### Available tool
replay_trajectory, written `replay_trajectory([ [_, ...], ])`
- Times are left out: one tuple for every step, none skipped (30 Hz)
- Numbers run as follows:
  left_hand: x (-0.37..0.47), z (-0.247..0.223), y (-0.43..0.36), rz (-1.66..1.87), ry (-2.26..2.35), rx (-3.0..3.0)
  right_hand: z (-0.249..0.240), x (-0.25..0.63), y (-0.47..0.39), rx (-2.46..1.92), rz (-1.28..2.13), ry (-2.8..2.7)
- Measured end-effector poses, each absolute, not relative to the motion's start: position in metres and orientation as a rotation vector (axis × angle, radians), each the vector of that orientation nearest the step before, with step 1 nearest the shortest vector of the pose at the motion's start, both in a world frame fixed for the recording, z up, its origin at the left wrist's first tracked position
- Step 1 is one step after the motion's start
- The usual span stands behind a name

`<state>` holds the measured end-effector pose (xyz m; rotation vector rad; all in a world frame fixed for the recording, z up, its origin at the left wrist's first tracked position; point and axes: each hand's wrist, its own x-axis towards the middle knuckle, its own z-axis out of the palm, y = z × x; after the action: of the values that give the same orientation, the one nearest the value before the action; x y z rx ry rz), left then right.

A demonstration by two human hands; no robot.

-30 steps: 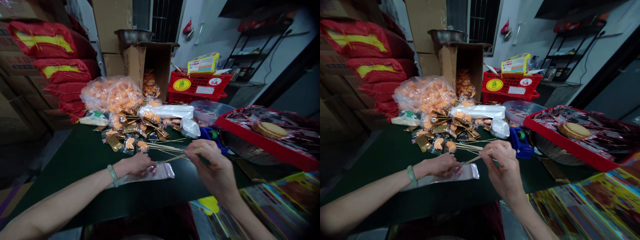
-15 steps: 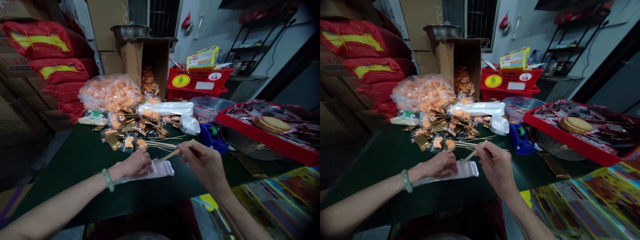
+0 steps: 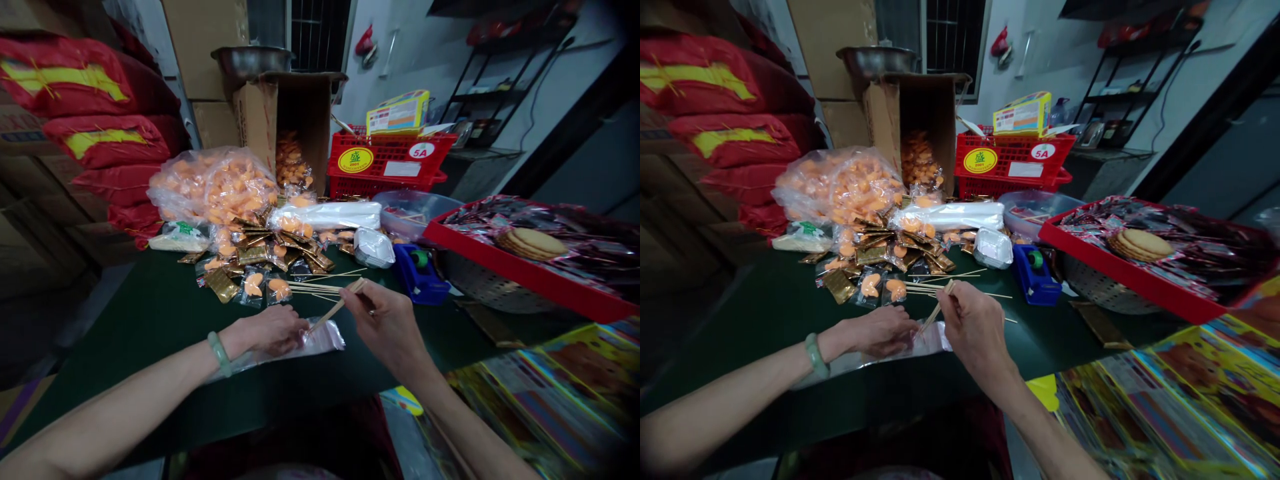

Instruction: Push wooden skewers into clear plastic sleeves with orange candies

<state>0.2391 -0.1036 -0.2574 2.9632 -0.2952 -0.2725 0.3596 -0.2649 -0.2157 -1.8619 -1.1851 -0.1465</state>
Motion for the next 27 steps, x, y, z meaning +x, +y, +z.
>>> replay_trajectory([
  [0.241,-0.258,-0.103,-0.281,-0.303,2.972,-0.215,0.358,-0.265,-1.872,-0.153,-1.186],
  [0.242,-0.258,-0.102,-0.288,-0.304,2.988,-0.215,0.358,-0.265,-1.879,-0.150,-1.190],
  [0.243,-0.258,-0.101,-0.298,-0.305,3.006,-0.215,0.358,-0.265,-1.883,-0.146,-1.193],
  [0.244,-0.258,-0.101,-0.305,-0.309,3.022,-0.215,0.358,-0.266,-1.885,-0.145,-1.192],
  [0.245,-0.258,-0.100,-0.311,-0.314,3.034,-0.216,0.359,-0.267,-1.885,-0.148,-1.191],
  [0.245,-0.258,-0.100,-0.318,-0.316,3.040,-0.216,0.361,-0.268,-1.885,-0.156,-1.187],
  [0.244,-0.258,-0.101,-0.320,-0.315,3.042,-0.217,0.363,-0.269,-1.883,-0.168,-1.180],
  [0.243,-0.258,-0.102,-0.312,-0.313,3.042,-0.217,0.364,-0.271,-1.882,-0.181,-1.171],
  [0.242,-0.257,-0.103,-0.292,-0.311,3.041,-0.218,0.366,-0.272,-1.878,-0.192,-1.165],
  [0.240,-0.256,-0.104,-0.261,-0.312,3.035,-0.218,0.367,-0.272,-1.874,-0.199,-1.164],
  [0.238,-0.255,-0.106,-0.232,-0.321,3.023,-0.218,0.368,-0.273,-1.869,-0.202,-1.168],
  [0.236,-0.254,-0.107,-0.214,-0.339,3.008,-0.218,0.368,-0.273,-1.865,-0.204,-1.174],
  [0.234,-0.252,-0.109,-0.209,-0.354,2.991,-0.218,0.369,-0.273,-1.861,-0.203,-1.183],
  [0.232,-0.251,-0.110,-0.216,-0.358,2.977,-0.218,0.368,-0.273,-1.859,-0.201,-1.188],
  [0.230,-0.251,-0.111,-0.237,-0.348,2.967,-0.217,0.368,-0.273,-1.859,-0.197,-1.191],
  [0.229,-0.251,-0.112,-0.262,-0.331,2.963,-0.217,0.368,-0.272,-1.859,-0.191,-1.193],
  [0.228,-0.252,-0.112,-0.285,-0.310,2.961,-0.217,0.367,-0.272,-1.860,-0.187,-1.196],
  [0.227,-0.253,-0.112,-0.301,-0.290,2.962,-0.217,0.367,-0.272,-1.861,-0.186,-1.198],
  [0.226,-0.256,-0.111,-0.310,-0.281,2.963,-0.217,0.366,-0.272,-1.861,-0.189,-1.201],
  [0.225,-0.259,-0.109,-0.320,-0.290,2.962,-0.218,0.366,-0.272,-1.863,-0.198,-1.204],
  [0.224,-0.262,-0.108,-0.321,-0.308,2.962,-0.218,0.366,-0.272,-1.866,-0.207,-1.204],
  [0.223,-0.264,-0.106,-0.315,-0.326,2.963,-0.218,0.365,-0.272,-1.871,-0.217,-1.200],
  [0.222,-0.266,-0.105,-0.303,-0.340,2.962,-0.218,0.365,-0.273,-1.876,-0.220,-1.197],
  [0.221,-0.268,-0.105,-0.280,-0.342,2.961,-0.218,0.365,-0.273,-1.877,-0.218,-1.196],
  [0.221,-0.267,-0.104,-0.260,-0.329,2.957,-0.218,0.365,-0.274,-1.875,-0.212,-1.196],
  [0.221,-0.266,-0.105,-0.255,-0.298,2.953,-0.218,0.365,-0.274,-1.872,-0.206,-1.196],
  [0.222,-0.263,-0.106,-0.270,-0.261,2.947,-0.218,0.365,-0.274,-1.867,-0.202,-1.196],
])
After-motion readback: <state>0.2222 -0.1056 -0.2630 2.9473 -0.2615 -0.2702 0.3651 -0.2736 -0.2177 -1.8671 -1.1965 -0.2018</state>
